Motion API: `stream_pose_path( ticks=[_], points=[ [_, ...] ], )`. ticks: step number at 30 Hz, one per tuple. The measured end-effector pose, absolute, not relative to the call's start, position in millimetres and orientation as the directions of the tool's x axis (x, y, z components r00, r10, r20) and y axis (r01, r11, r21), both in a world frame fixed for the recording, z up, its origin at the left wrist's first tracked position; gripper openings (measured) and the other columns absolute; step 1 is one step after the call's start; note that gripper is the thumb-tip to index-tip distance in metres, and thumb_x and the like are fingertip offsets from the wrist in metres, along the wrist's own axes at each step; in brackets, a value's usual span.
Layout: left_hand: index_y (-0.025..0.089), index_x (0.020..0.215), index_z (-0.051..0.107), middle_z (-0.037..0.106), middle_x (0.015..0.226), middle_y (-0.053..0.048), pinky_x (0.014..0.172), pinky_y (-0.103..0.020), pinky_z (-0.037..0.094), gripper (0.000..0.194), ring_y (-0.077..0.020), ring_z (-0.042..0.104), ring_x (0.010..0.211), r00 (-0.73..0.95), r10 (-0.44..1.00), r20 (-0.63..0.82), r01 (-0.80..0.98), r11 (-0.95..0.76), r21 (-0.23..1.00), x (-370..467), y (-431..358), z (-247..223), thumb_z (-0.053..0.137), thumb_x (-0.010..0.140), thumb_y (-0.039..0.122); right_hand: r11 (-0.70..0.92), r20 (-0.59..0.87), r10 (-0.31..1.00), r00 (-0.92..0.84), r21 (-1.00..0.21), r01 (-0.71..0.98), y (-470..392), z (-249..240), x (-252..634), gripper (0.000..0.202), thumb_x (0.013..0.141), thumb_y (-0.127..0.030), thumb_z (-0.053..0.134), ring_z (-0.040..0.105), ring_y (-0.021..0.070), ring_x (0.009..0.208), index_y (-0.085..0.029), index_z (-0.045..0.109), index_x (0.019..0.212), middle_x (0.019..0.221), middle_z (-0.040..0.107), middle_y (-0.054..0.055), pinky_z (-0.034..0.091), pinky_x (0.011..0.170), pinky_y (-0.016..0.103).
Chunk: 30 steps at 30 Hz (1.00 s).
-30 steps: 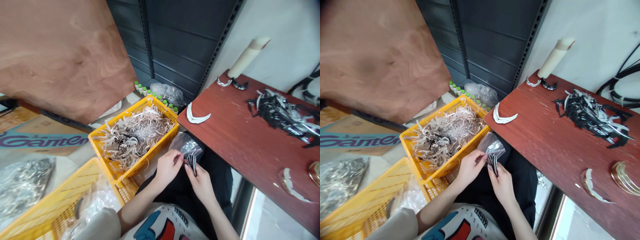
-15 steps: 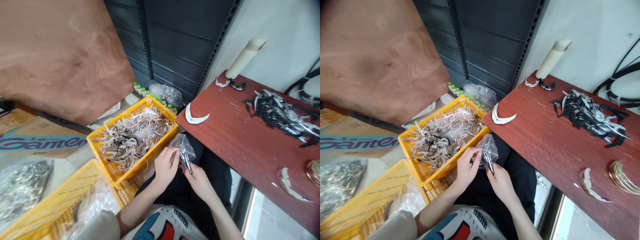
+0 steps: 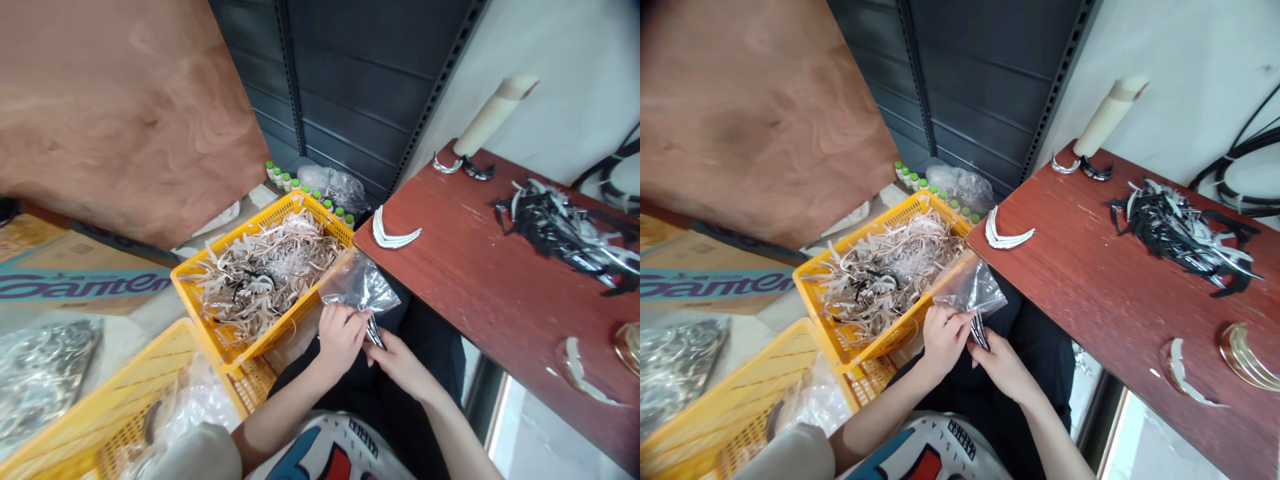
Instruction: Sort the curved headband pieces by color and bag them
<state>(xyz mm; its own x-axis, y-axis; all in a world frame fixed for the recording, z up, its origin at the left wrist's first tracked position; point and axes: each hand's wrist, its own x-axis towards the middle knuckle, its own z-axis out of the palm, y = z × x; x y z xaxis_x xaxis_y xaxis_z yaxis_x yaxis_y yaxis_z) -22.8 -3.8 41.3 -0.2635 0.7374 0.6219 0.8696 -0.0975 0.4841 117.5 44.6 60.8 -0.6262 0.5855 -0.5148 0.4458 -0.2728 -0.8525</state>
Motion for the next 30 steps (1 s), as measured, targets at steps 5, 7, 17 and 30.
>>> stream_pose_path(
  ticks=[5, 7, 17, 30],
  points=[
    [0.02, 0.096, 0.066, 0.066, 0.079, -0.002, 0.067, -0.028, 0.045, 0.014, -0.0146, 0.059, 0.072, -0.053, 0.849, 0.526, 0.842, -0.245, 0.481, -25.0, -1.3, 39.1, 0.053, 0.094, 0.022, -0.627, -0.657, 0.515, -0.551, -0.727, 0.281, 44.0, 65.3, 123.3, 0.028, 0.081, -0.044, 0.062, 0.027, 0.0038, 0.043, -0.02, 0.05, 0.09, 0.068, 0.051, -0.006, 0.01, 0.038, 0.018],
    [0.02, 0.098, 0.064, 0.066, 0.079, -0.001, 0.068, -0.029, 0.046, 0.015, -0.0151, 0.06, 0.072, -0.029, 0.898, 0.44, 0.828, -0.225, 0.514, -24.5, -2.2, 43.1, 0.051, 0.096, 0.025, -0.639, -0.647, 0.563, -0.515, -0.735, 0.225, 50.2, 72.5, 127.0, 0.031, 0.079, -0.045, 0.066, 0.028, 0.0041, 0.044, -0.018, 0.052, 0.087, 0.063, 0.049, -0.006, 0.01, 0.037, 0.017],
    [0.023, 0.096, 0.058, 0.068, 0.078, 0.002, 0.067, -0.026, 0.047, 0.008, -0.0129, 0.064, 0.069, -0.144, 0.973, 0.182, 0.618, -0.055, 0.784, -13.2, -13.9, 64.4, 0.051, 0.094, 0.025, -0.661, -0.623, 0.658, -0.422, -0.747, 0.071, 49.6, 80.8, 124.3, 0.037, 0.077, -0.044, 0.076, 0.049, 0.0105, 0.061, -0.017, 0.068, 0.101, 0.076, 0.063, 0.001, 0.042, 0.052, 0.02],
    [0.022, 0.092, 0.057, 0.066, 0.075, 0.002, 0.063, -0.024, 0.045, 0.008, -0.0119, 0.062, 0.064, -0.292, 0.945, 0.149, 0.603, 0.061, 0.795, -38.7, -21.2, 67.1, 0.049, 0.094, 0.024, 0.124, -0.141, 0.92, -0.366, -0.781, 0.612, 40.2, 72.4, 110.0, 0.028, 0.09, -0.04, 0.061, 0.054, 0.0137, 0.055, -0.022, 0.07, 0.109, 0.073, 0.066, 0.002, 0.049, 0.057, 0.027]
  ],
)
